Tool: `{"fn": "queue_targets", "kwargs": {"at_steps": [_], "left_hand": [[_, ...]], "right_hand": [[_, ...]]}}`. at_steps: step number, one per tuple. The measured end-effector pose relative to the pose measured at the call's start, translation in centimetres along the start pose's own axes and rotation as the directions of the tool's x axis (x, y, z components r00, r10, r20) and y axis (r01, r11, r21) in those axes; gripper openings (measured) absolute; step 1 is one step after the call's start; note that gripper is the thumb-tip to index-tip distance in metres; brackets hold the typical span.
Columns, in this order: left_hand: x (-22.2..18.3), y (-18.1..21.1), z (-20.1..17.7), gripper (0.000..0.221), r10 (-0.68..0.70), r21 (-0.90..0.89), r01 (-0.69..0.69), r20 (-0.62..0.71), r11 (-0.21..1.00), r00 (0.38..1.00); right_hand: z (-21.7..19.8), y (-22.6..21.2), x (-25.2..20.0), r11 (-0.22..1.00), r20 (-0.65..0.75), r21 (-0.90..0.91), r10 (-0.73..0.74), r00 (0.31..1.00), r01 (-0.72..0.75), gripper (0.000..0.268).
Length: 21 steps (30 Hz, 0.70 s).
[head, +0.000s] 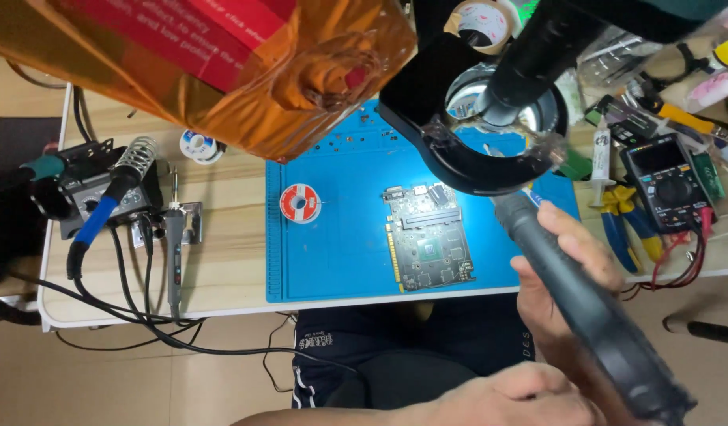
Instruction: Diagnosing and repairing a graphics card by probing components with a multimeter and using a heat gun for reflowing.
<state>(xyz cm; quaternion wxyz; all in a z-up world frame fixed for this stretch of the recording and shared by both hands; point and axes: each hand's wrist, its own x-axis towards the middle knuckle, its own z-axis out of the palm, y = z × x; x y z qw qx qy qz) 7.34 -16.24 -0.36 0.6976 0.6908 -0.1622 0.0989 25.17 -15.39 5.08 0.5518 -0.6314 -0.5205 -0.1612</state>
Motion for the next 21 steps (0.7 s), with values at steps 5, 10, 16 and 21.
{"fn": "queue_targets", "kwargs": {"at_steps": [5,10,16,21], "left_hand": [[3.0,13.5,-9.4,0.028,0.168,0.710,-0.084,-0.049,0.699,0.985],[1.0,9.1,-14.3,0.014,0.146,0.694,0.140,-0.336,0.706,0.930],[-3.2,1.1,-18.6,0.030,0.117,0.674,0.377,-0.567,0.635,0.815],[-3.1,1.2,-19.2,0.062,0.107,0.673,0.422,-0.595,0.607,0.797]], "right_hand": [[-1.1,0.2,4.6,0.995,0.108,-0.052,0.090,0.990,-0.085,0.057],[0.2,2.7,4.9,1.000,0.090,-0.004,-0.019,0.996,0.019,0.054],[2.0,6.5,3.0,0.991,0.029,0.020,-0.134,0.991,0.133,0.041],[1.8,6.1,2.8,0.983,0.051,-0.106,-0.147,0.988,0.152,0.037]]}}
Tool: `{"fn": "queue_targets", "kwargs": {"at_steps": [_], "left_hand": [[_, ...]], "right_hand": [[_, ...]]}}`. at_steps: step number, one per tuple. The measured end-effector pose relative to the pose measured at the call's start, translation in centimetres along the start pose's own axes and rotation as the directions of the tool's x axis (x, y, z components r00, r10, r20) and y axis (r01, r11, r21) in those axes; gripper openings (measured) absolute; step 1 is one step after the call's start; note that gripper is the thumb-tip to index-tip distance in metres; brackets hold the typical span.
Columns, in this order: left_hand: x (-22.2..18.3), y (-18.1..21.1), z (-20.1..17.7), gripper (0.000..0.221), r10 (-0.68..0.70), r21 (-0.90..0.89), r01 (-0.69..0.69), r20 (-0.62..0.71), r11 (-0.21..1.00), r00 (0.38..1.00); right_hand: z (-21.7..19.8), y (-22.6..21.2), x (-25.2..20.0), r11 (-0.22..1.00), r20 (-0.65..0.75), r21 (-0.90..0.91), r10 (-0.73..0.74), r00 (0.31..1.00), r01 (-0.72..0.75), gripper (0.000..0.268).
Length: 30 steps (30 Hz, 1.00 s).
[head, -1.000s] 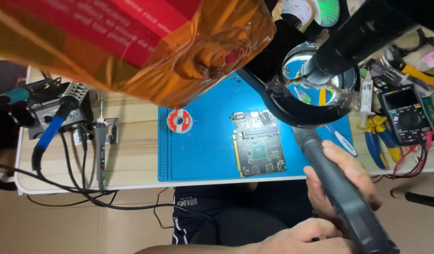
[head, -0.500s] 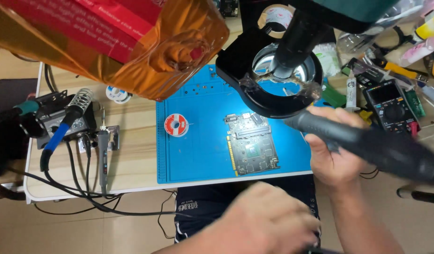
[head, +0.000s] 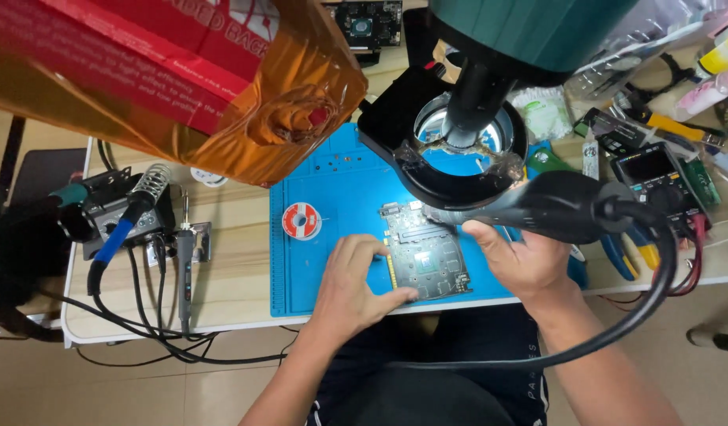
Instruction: Diagnosing and repairing a graphics card by probing components with a multimeter and using a heat gun for reflowing.
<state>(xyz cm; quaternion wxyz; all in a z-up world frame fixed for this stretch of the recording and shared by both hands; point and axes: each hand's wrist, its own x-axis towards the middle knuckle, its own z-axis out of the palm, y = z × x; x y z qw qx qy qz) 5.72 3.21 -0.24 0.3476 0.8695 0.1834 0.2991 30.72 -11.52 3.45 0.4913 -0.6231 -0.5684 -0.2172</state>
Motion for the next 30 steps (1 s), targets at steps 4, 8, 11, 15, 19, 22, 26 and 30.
{"fn": "queue_targets", "kwargs": {"at_steps": [4,8,11,15,19,22,26,30], "left_hand": [[1.2,-0.4,-0.2,0.065,-0.004,-0.005,0.004,-0.025,1.000,1.000],[2.8,-0.7,-0.2,0.062,0.019,-0.021,-0.021,-0.073,1.000,0.997],[4.0,-0.8,0.2,0.063,0.034,-0.105,-0.041,-0.067,0.994,0.997],[4.4,-2.2,1.6,0.059,0.053,-0.103,-0.064,-0.107,0.993,0.993],[4.1,-2.7,2.4,0.053,0.063,-0.072,-0.078,-0.190,0.994,0.980],[4.0,-2.8,2.5,0.047,0.079,-0.065,-0.099,-0.249,0.993,0.965],[3.9,-2.8,2.4,0.043,0.078,-0.060,-0.098,-0.278,0.993,0.958],[3.8,-2.5,2.0,0.041,0.064,-0.067,-0.085,-0.275,0.994,0.959]], "right_hand": [[0.0,0.2,0.1,0.999,0.036,0.025,0.034,0.999,-0.035,0.037],[0.2,-0.3,0.5,0.998,0.036,0.055,0.037,0.999,-0.039,0.032],[0.1,-0.4,0.4,0.999,0.029,0.036,0.024,0.999,-0.025,0.034],[0.2,-0.1,0.2,0.998,0.019,0.053,0.045,0.999,-0.046,0.032],[0.2,-0.6,0.6,0.997,0.021,0.051,0.060,0.998,-0.061,0.030],[0.2,-0.5,0.7,0.997,0.016,0.055,0.045,0.999,-0.046,0.030],[0.9,-0.9,1.0,0.997,-0.004,0.079,0.020,1.000,-0.019,0.028],[0.3,-0.5,0.8,0.998,0.014,0.047,0.039,0.999,-0.039,0.030]]}}
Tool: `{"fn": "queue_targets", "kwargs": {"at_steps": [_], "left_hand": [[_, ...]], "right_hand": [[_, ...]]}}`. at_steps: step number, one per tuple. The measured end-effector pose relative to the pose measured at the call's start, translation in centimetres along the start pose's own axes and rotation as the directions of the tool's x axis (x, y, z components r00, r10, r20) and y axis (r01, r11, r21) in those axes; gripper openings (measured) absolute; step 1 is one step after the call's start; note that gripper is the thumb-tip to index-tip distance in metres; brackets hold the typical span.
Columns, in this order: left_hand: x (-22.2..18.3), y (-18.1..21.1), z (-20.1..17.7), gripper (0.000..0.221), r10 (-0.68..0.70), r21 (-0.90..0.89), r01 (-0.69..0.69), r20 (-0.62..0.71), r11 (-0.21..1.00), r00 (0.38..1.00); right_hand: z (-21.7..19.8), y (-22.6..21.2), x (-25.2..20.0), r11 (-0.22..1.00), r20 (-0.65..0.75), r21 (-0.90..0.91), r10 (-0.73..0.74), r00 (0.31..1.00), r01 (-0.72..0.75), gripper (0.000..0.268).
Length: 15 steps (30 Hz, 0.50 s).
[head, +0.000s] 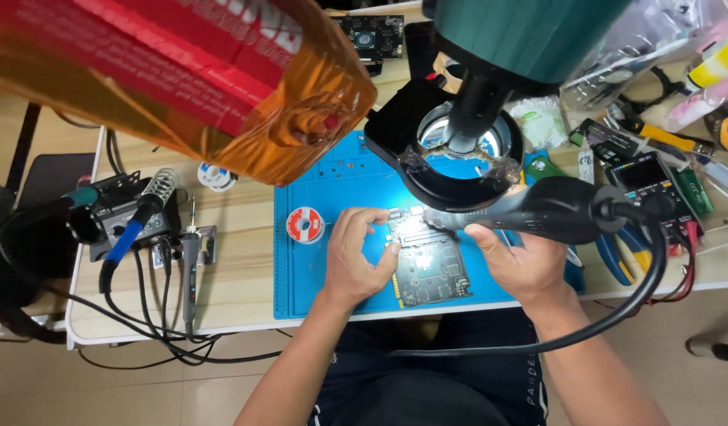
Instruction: Diagnosing and repairing a graphics card by probing components with a multimeter and using a heat gun for reflowing.
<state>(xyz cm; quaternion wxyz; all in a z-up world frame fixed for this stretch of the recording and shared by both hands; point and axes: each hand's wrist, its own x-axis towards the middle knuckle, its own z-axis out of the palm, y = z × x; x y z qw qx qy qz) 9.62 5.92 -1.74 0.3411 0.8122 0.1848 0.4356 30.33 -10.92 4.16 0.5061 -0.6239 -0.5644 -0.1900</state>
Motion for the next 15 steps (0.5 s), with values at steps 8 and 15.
{"fn": "queue_targets", "kwargs": {"at_steps": [8,15], "left_hand": [[0.0,0.2,-0.1,0.041,0.002,-0.021,-0.002,0.003,1.000,1.000],[0.0,0.0,0.0,0.043,0.008,-0.019,-0.008,0.013,1.000,1.000]], "right_hand": [[0.7,-1.1,0.9,1.000,-0.014,0.003,-0.027,1.000,0.027,0.033],[0.6,-0.5,0.2,0.999,0.019,0.003,-0.039,0.999,0.039,0.033]]}}
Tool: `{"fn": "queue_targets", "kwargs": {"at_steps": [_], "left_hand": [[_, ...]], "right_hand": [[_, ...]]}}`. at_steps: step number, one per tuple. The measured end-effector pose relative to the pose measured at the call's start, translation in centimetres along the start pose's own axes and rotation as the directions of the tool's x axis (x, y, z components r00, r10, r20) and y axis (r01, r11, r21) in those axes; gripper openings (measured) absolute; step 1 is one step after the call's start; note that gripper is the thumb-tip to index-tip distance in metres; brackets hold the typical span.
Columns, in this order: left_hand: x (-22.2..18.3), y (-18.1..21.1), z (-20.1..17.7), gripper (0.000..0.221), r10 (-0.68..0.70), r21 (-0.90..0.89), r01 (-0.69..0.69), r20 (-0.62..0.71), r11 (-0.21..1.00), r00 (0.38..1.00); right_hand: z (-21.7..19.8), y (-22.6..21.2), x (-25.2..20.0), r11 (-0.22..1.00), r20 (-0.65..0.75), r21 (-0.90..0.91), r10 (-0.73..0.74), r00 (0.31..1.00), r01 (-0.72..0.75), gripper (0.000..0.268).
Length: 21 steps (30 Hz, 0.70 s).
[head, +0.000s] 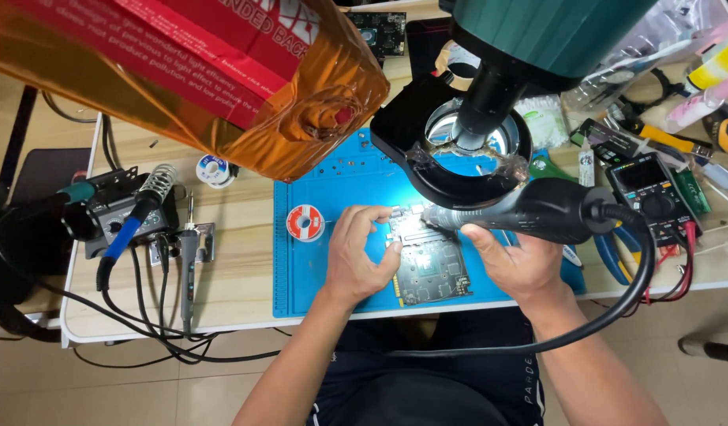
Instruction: Diagnosing and repairing a graphics card by probing components with a multimeter and using a heat gun for reflowing.
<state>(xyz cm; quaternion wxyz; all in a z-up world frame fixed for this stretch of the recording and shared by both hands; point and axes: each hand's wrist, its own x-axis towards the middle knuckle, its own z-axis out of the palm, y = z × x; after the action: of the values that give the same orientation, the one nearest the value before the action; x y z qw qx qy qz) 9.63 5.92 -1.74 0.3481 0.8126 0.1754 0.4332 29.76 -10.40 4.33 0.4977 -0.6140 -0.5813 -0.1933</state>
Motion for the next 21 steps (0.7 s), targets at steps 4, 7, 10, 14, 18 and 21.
{"fn": "queue_targets", "kwargs": {"at_steps": [4,7,10,14,18,21], "left_hand": [[0.1,0.3,-0.2,0.043,-0.005,0.004,0.005,0.002,1.000,1.000],[0.1,0.2,0.0,0.043,0.000,0.005,0.000,0.010,1.000,1.000],[0.0,0.0,0.1,0.045,0.010,0.018,-0.010,0.015,1.000,1.000],[0.2,0.0,0.1,0.047,0.041,0.049,-0.041,0.004,0.998,0.999],[0.4,-0.1,0.1,0.049,0.067,0.046,-0.068,0.012,0.997,0.998],[0.5,0.3,0.0,0.049,0.050,0.036,-0.051,0.018,0.998,0.999]], "right_hand": [[0.0,0.6,-0.3,1.000,0.014,0.028,0.003,1.000,-0.003,0.032],[-0.4,0.5,-0.3,0.999,0.019,0.032,0.025,0.999,-0.026,0.028],[-0.3,0.8,-0.3,0.999,0.015,0.021,0.030,0.999,-0.030,0.028],[-0.1,1.5,-0.4,0.999,0.011,-0.044,-0.005,1.000,0.005,0.039],[0.1,1.8,-0.4,0.997,-0.009,-0.076,-0.021,1.000,0.020,0.042],[0.0,1.8,-0.7,0.997,-0.028,-0.074,0.020,0.999,-0.023,0.039]]}}
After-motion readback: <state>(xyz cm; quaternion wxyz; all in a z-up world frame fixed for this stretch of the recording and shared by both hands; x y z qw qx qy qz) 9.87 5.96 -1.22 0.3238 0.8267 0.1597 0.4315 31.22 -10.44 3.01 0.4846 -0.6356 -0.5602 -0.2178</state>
